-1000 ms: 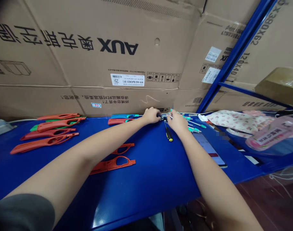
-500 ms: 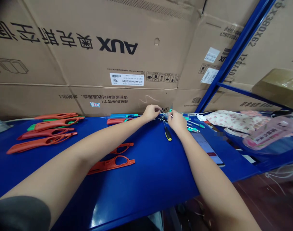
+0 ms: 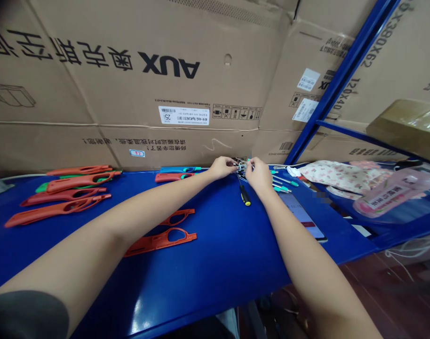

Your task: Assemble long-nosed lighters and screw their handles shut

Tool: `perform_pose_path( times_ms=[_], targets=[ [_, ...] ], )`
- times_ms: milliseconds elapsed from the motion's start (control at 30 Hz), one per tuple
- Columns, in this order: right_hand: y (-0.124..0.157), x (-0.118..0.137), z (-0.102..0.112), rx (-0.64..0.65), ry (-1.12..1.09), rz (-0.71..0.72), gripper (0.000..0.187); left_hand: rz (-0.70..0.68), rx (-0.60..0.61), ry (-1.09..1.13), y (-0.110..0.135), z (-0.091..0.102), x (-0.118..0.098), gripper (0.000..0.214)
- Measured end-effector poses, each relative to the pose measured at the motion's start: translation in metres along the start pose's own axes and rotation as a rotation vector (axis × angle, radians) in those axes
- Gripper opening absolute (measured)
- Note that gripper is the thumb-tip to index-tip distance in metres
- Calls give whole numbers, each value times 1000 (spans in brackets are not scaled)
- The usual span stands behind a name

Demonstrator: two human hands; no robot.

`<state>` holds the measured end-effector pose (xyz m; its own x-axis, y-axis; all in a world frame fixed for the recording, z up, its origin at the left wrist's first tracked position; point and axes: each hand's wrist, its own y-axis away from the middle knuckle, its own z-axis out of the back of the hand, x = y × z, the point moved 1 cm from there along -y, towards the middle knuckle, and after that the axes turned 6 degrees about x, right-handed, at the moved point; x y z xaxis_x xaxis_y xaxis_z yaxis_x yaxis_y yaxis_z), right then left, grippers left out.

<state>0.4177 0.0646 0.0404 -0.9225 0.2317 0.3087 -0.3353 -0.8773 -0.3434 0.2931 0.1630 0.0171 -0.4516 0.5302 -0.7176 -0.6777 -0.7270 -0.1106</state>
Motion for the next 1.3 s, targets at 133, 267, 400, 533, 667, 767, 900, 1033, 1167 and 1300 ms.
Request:
perform_pose_path(
  times_ms=[133,267,400,533,667,767,900,1033,1167,1300],
  targets=[
    [0,-3,-5,29,2,-11,23,14,-41,-8,6,4,-1,32],
    [-1,-5,-11,52,-2,-12,21,14,-48,-15,9,3,-3,32],
    [-4,-8,-14,30,-16,-23,22,-16,-15,-17,7,-3,-4,33],
    [-7,-10,-15,3,-44,-17,22,-85,39,-3,11,-8,-6,34],
    [-7,-12,-17,-15,-88,3,19,-129,61,24,18,-10,-5,33],
    [-7,-11,-16,-56,-133,20,20,-131,15,66,20,-11,-3,33],
    [-6,-9,-12,-99,-199,55,21,-76,-143,158,15,-11,-1,34],
    [-5,-6,-11,-124,-264,95,22,4,-193,263,4,-12,-2,35],
    [-5,-6,-12,-119,-314,123,20,41,-147,327,-3,-16,-2,36],
    [-3,-5,-10,-87,-382,165,19,13,-143,297,3,-8,-1,35]
  ],
)
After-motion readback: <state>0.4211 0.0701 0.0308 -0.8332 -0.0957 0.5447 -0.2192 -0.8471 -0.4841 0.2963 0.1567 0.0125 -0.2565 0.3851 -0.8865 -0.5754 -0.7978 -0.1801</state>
